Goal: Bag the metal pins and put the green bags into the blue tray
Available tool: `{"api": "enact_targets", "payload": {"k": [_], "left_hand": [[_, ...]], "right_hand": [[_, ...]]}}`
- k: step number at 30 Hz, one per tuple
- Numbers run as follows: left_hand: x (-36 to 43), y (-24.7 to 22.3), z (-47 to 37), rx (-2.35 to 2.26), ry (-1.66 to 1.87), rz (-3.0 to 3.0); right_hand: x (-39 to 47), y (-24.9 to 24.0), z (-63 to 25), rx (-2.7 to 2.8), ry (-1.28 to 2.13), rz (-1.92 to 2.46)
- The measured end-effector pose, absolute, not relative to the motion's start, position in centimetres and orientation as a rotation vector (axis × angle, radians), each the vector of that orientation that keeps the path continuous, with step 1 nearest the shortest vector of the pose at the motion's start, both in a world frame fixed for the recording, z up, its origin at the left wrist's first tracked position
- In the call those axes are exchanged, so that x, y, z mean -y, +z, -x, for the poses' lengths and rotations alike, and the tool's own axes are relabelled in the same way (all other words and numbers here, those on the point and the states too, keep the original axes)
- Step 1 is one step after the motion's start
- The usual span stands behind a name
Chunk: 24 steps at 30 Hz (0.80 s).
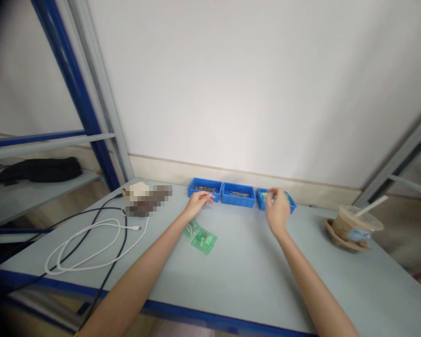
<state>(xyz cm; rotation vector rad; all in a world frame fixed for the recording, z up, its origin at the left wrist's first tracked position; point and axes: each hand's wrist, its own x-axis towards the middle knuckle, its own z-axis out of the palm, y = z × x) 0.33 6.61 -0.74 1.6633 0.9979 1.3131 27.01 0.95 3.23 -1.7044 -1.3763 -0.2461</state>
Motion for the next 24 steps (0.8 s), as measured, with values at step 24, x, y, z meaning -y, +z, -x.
{"api": "enact_targets", "payload": {"k": [24], "left_hand": [[-2.1,-0.6,-5.2,-1.084,0.937,-2.157]], "right_hand": [[-1.6,-1.6,-23.5,1.012,0.878,1.319]]}}
